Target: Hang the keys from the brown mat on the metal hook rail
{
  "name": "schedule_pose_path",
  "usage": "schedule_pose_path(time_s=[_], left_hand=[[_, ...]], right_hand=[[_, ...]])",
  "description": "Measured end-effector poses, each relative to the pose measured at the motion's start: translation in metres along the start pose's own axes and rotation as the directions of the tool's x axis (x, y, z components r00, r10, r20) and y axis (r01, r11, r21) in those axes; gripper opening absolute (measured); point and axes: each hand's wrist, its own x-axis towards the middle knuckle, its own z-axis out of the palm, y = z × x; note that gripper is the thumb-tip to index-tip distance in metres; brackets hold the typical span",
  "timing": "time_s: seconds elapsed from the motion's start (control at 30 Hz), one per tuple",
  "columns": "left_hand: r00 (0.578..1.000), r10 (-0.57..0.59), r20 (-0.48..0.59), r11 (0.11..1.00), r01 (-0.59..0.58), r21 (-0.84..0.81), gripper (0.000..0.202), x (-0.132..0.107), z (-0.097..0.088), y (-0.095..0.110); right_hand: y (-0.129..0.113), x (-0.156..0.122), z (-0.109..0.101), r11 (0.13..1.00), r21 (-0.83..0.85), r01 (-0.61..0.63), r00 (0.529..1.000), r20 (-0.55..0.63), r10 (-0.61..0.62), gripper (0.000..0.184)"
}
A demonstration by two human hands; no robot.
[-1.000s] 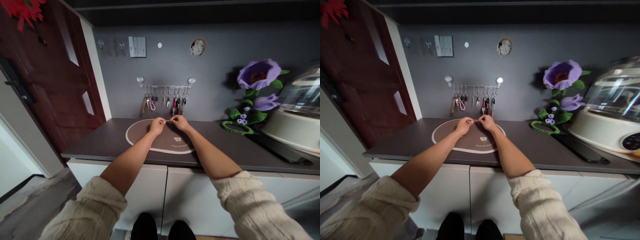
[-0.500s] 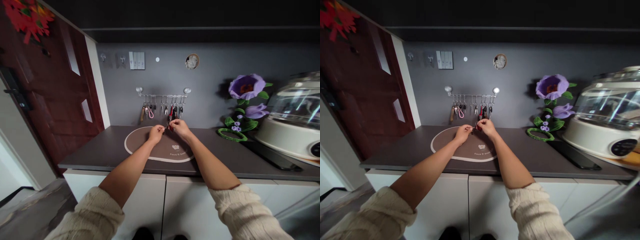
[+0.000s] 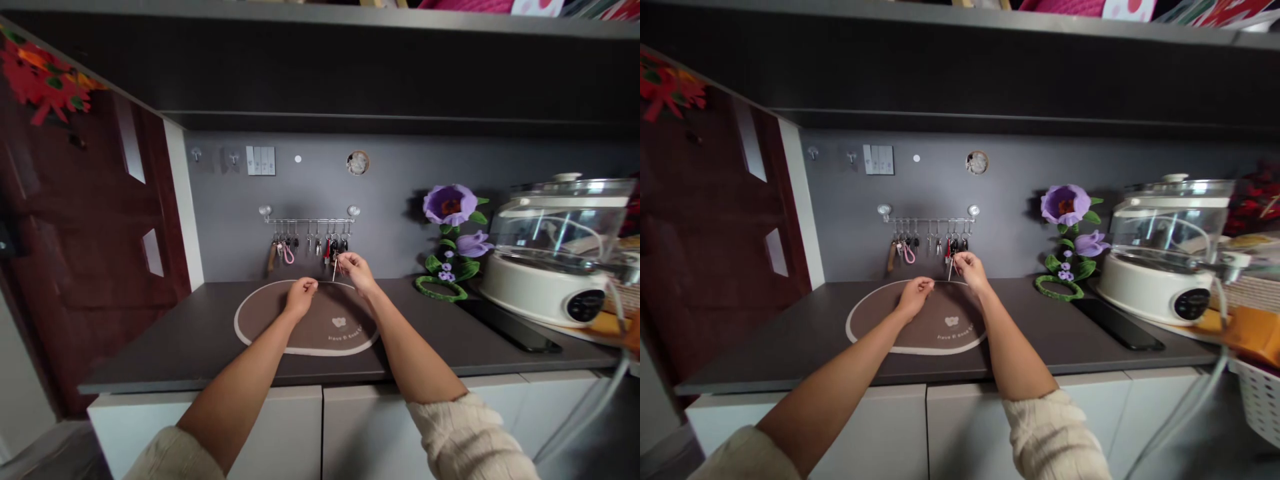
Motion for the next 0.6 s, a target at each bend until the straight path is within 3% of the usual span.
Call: schedule_pose_path(time_s=[0.17, 0.4, 0.6], left_hand=[[1.000, -0.012, 0.004, 0.999, 0.012, -0.036, 0.017, -0.001, 0.001, -0.001], [1.000, -0.009, 0.027, 0.999, 0.011, -0.041, 0.020, -0.002, 0.001, 0.001], [0.999, -0.015, 0.031, 0.999, 0.016, -0.036, 0.021, -0.004, 0.002, 0.004]], right_hand=[[-0.005, 0.007, -0.010, 0.991, 0.096, -0.090, 0.990, -0.104, 0.100, 0.022], [-0.019, 0.032, -0.027, 0.989, 0.128, -0.074, 0.964, -0.246, 0.104, 0.004], [-0.029, 0.056, -0.031, 0.971, 0.194, -0.136, 0.933, -0.306, 0.192, 0.008]])
